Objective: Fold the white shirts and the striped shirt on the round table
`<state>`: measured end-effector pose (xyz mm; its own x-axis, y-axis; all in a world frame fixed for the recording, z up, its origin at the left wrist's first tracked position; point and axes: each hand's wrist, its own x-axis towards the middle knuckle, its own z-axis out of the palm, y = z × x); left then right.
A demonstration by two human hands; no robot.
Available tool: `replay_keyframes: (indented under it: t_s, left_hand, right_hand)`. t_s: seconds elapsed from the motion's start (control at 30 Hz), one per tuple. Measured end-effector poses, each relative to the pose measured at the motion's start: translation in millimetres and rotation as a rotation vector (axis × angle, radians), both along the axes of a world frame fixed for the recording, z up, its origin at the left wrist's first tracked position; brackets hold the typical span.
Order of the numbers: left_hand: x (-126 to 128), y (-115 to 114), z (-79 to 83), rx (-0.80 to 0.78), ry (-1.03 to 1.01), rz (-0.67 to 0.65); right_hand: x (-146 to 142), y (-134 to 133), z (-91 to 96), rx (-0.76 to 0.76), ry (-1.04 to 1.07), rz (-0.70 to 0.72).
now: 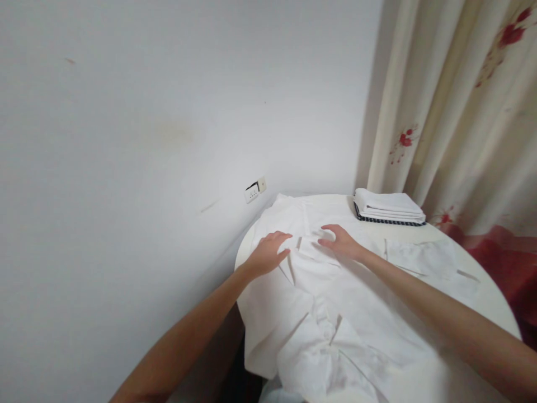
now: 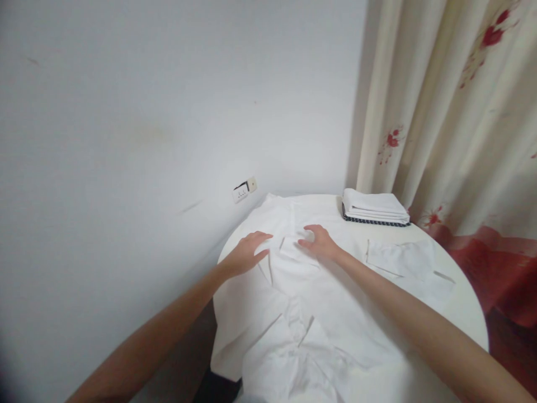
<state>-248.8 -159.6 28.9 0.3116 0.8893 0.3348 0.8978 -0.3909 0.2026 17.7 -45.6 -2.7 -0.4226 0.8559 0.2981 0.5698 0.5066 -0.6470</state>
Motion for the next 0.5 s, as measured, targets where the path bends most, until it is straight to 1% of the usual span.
replay_keyframes:
  t_s: [0.07,0.1,0.13,0.17,0.27,0.33,0.37,0.43,0.5]
  left_hand:
    - [-25,-14,-17.4,0.03,0.008,0.087]
    - [-36,-20,-24.9,0.043,0.01,0.114]
    - [-44,-25,-31.0,0.047,0.014,0.128]
    - [-51,-30,-35.5,0.042,0.022,0.13]
    - [-61,-37,-41.4,-0.029,0.059,0.121]
    - [-64,-37,-42.2,-0.084,0.069,0.166]
    - [-65,-35,-42.4,-0.109,0.068,0.195]
    - [-69,-31,-43.3,-0.147,0.052,0.232]
    - [-73,-27,-44.7,-0.167,0.019,0.231]
  right_hand:
    - [-16,-14,1.1,0.187,-0.133,0.145]
    - [-24,-23,3.7,0.245,-0.219,0.192]
    - [-32,-32,7.1,0.278,-0.314,0.211]
    - [-40,-40,10.8,0.291,-0.412,0.2]
    - [-55,-55,20.2,0.255,-0.636,0.062]
    - [-57,-56,23.5,0.194,-0.718,-0.013]
    - [-56,-55,24.3,0.161,-0.749,-0.028]
    - [-50,-52,25.1,0.104,-0.796,-0.012]
    - [-45,-49,25.6,0.085,-0.818,0.018]
